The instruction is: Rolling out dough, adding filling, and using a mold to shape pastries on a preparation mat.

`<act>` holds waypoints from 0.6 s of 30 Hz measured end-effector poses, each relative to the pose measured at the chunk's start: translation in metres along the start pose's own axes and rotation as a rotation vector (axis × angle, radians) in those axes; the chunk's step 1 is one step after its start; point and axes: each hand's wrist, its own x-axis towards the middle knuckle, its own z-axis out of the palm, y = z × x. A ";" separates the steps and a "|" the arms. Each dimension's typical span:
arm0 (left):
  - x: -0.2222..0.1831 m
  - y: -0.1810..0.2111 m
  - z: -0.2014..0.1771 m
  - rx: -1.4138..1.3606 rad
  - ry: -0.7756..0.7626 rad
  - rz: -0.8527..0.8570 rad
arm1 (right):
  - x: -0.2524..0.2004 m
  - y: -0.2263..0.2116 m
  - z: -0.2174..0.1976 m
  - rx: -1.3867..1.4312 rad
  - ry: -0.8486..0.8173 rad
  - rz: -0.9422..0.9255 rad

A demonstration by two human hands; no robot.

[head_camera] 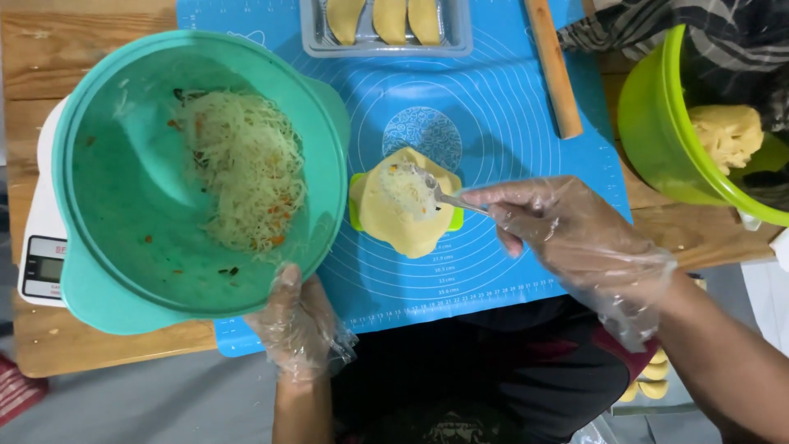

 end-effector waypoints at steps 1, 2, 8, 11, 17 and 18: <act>0.000 0.001 0.001 0.006 -0.007 -0.003 | -0.003 -0.005 0.003 -0.104 0.027 0.032; 0.000 0.001 0.002 0.012 -0.015 -0.008 | -0.007 -0.010 0.006 -0.208 0.056 0.065; -0.001 0.006 0.007 -0.003 -0.040 -0.011 | 0.000 0.035 0.002 -0.080 0.061 -0.266; -0.001 0.006 0.006 0.032 -0.108 0.030 | 0.000 0.041 0.007 -0.306 0.117 -0.445; 0.000 0.004 0.002 0.060 -0.137 0.048 | 0.007 0.102 0.017 -2.137 0.838 -0.860; 0.000 0.005 0.003 0.060 -0.136 0.049 | 0.005 0.099 0.018 -2.137 0.838 -0.861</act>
